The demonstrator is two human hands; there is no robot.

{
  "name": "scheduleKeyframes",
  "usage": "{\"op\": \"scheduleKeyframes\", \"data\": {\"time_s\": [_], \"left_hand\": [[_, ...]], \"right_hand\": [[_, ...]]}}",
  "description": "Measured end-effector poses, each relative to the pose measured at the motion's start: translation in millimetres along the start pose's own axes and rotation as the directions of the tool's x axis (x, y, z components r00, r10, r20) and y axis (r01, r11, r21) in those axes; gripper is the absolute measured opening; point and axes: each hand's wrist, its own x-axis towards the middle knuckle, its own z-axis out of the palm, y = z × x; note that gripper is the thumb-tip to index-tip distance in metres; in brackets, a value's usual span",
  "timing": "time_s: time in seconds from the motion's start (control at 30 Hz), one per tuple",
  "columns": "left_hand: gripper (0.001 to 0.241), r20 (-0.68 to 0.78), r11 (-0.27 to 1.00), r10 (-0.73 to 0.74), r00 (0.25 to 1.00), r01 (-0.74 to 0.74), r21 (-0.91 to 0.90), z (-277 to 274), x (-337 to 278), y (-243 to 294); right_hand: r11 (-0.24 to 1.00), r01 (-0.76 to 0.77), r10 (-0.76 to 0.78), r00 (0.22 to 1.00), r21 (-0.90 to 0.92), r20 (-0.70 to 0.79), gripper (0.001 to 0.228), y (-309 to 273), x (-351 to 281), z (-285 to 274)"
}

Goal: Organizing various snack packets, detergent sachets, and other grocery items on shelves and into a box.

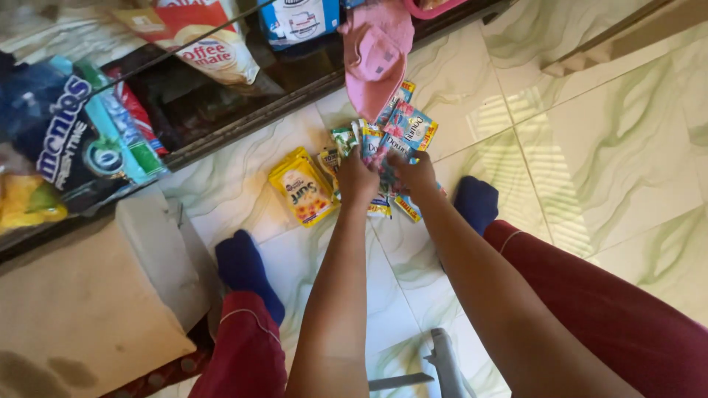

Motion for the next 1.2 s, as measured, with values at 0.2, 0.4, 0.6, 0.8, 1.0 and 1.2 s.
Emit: {"op": "scheduleKeyframes", "data": {"time_s": [0.2, 0.4, 0.6, 0.8, 1.0, 1.2], "left_hand": [[0.024, -0.163, 1.0, -0.011, 0.987, 0.01, -0.004, -4.7, 5.2, -38.1], [0.034, -0.14, 0.943, -0.179, 0.974, 0.21, 0.257, -12.9, -16.0, -17.6], [0.027, 0.095, 0.936, -0.238, 0.967, 0.202, 0.29, 25.7, -48.1, -90.7], [0.022, 0.323, 0.989, -0.111, 0.94, 0.073, 0.126, -13.4, -80.7, -105.9], [0.041, 0.508, 0.91, -0.182, 0.842, 0.34, -0.237, -53.5, -92.4, -92.8], [0.061, 0.506, 0.813, 0.231, 0.831, 0.122, -0.57, -194.2, -149.3, 70.9]], "right_hand": [[0.867, 0.329, -0.425, 0.88, -0.375, -0.21, 0.054, 3.6, 9.8, -15.1], [0.471, 0.655, -0.859, 0.493, -0.591, -0.138, 0.042, 48.0, -55.9, -3.7], [0.416, 0.811, -0.88, 0.473, -0.41, 0.042, 0.049, 131.3, -62.7, 13.9], [0.787, 0.587, -0.467, 0.769, -0.191, 0.436, 0.055, 91.8, -64.2, -18.2], [0.816, 0.552, -0.338, 0.697, -0.171, 0.633, 0.034, 14.1, -120.0, -43.6], [0.616, 0.701, -0.419, 0.678, -0.359, 0.604, 0.044, -77.4, -209.2, -62.7]]}}
